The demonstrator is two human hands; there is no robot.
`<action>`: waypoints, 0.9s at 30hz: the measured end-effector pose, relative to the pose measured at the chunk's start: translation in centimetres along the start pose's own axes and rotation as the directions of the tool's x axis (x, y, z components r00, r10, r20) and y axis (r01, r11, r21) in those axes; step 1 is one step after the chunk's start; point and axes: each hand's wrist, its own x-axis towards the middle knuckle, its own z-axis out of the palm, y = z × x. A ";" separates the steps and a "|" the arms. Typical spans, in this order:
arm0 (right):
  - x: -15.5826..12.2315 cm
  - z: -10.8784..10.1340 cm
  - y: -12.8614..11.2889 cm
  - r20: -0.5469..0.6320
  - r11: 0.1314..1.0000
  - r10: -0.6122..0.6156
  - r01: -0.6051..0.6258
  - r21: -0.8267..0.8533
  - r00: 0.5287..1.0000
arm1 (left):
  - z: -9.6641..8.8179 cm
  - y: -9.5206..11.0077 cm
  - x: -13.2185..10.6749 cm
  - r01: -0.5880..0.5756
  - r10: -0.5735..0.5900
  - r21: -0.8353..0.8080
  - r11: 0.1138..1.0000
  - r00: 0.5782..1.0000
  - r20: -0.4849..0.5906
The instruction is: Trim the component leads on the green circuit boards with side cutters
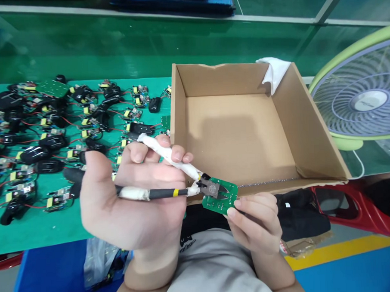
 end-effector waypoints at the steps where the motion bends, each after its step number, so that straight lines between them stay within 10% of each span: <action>1: 0.0 0.0 0.0 0.003 1.000 -0.003 0.003 0.009 1.000 | -0.1 0.0 0.0 0.005 -0.006 0.007 1.000 1.000 0.017; 27: 0.0 0.1 -0.3 -0.025 1.000 0.002 -0.003 -0.027 1.000 | 0.6 -0.1 -0.3 -0.081 0.084 0.077 0.994 0.996 -0.028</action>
